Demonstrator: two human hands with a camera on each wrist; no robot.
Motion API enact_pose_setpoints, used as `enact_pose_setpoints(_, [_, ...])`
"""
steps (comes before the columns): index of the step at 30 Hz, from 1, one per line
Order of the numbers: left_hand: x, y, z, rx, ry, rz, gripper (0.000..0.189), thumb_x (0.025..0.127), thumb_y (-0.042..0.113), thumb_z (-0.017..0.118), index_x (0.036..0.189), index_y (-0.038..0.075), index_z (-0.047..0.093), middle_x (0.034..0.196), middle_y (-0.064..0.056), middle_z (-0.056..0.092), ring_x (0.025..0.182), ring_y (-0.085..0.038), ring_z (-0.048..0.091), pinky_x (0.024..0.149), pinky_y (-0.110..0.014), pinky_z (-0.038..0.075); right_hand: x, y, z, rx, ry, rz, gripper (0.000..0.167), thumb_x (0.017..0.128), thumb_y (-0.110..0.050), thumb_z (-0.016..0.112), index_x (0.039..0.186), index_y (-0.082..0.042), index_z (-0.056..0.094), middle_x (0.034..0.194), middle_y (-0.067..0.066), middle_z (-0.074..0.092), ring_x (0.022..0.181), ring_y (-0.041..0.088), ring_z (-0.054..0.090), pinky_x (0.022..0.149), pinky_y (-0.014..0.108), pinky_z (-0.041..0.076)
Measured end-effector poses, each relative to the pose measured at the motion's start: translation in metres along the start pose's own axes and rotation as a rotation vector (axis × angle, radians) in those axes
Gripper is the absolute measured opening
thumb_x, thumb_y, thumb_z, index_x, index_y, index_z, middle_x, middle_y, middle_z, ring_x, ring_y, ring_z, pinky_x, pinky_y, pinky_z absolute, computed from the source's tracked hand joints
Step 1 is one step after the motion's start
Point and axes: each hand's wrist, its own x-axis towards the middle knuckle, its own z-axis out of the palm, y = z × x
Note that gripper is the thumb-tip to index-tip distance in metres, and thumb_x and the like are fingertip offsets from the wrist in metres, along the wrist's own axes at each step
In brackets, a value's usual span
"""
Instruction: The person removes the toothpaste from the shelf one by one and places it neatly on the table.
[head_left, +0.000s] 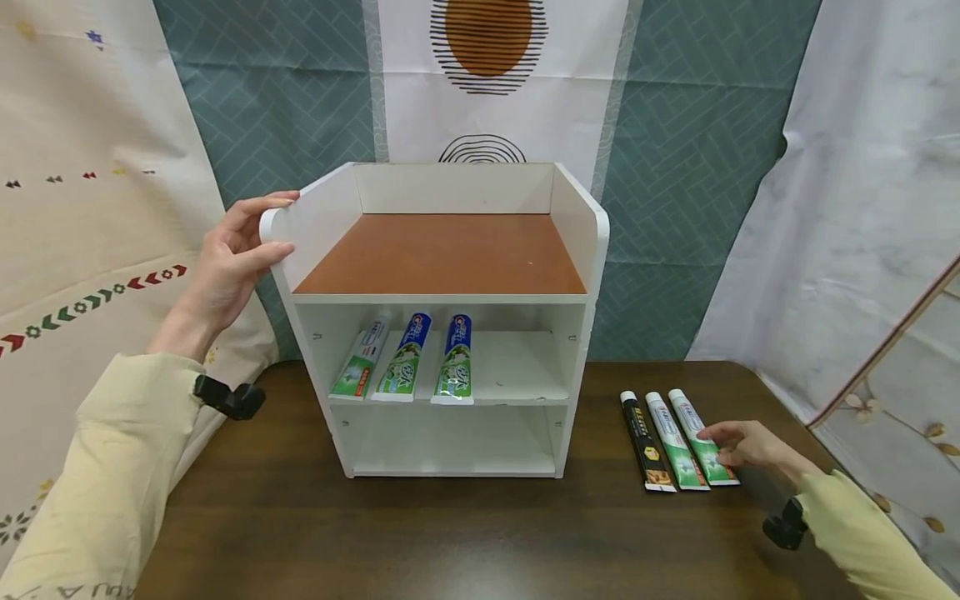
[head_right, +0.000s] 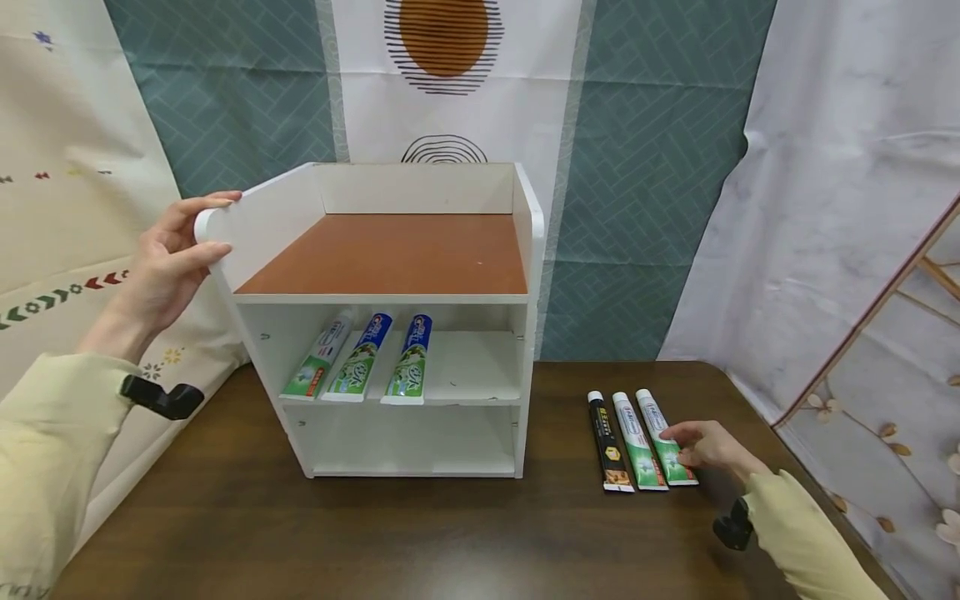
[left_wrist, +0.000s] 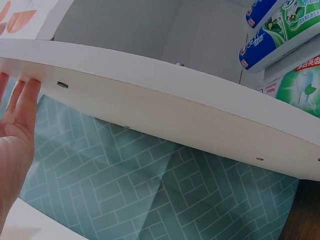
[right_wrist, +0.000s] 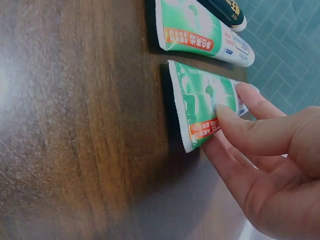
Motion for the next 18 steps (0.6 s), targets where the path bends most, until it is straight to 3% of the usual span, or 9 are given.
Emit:
enact_pose_setpoints(4, [0.0, 0.001, -0.001, -0.002, -0.007, 0.002, 0.045, 0.083, -0.018, 0.049, 0.123, 0.002, 0.052, 0.136, -0.015, 0.032, 0.109, -0.026, 0.042, 0.076, -0.027, 0.047, 0.0, 0.001, -0.001, -0.036, -0.003, -0.056, 0.033, 0.073, 0.015, 0.06, 0.104, 0.022, 0.051, 0.099, 0.031, 0.055, 0.077, 0.013, 0.054, 0.06, 0.029, 0.048])
enact_pose_setpoints(10, [0.001, 0.0, -0.001, 0.027, 0.0, -0.006, 0.046, 0.083, -0.018, 0.047, 0.123, 0.003, 0.053, 0.136, -0.015, 0.033, 0.108, -0.027, 0.042, 0.076, -0.027, 0.047, -0.004, 0.001, -0.002, -0.049, -0.009, -0.177, 0.031, 0.071, 0.017, 0.063, 0.1, 0.006, 0.063, 0.094, 0.018, 0.062, 0.076, 0.013, 0.056, 0.057, 0.028, 0.048])
enact_pose_setpoints(11, [0.001, 0.0, -0.001, 0.036, 0.006, -0.008, 0.045, 0.083, -0.018, 0.048, 0.123, 0.004, 0.053, 0.136, -0.015, 0.033, 0.108, -0.027, 0.042, 0.076, -0.027, 0.047, -0.004, 0.0, -0.001, -0.078, 0.014, -0.198, 0.031, 0.07, 0.017, 0.063, 0.1, 0.007, 0.063, 0.092, 0.018, 0.062, 0.075, 0.014, 0.057, 0.057, 0.027, 0.048])
enact_pose_setpoints(14, [0.0, 0.0, -0.001, 0.052, 0.013, -0.012, 0.045, 0.083, -0.017, 0.049, 0.123, 0.004, 0.053, 0.136, -0.014, 0.034, 0.109, -0.027, 0.041, 0.076, -0.027, 0.046, -0.005, -0.01, 0.005, -0.159, 0.147, -0.158, 0.03, 0.072, 0.015, 0.063, 0.101, 0.013, 0.059, 0.092, 0.022, 0.061, 0.077, 0.02, 0.059, 0.057, 0.028, 0.049])
enact_pose_setpoints(18, [-0.001, 0.002, -0.002, 0.055, 0.005, -0.009, 0.045, 0.083, -0.016, 0.05, 0.123, 0.004, 0.052, 0.137, -0.014, 0.033, 0.111, -0.028, 0.04, 0.078, -0.027, 0.046, -0.001, -0.036, 0.016, -0.251, 0.337, -0.025, 0.03, 0.078, 0.007, 0.062, 0.107, 0.011, 0.057, 0.095, 0.024, 0.061, 0.081, 0.028, 0.059, 0.06, 0.032, 0.048])
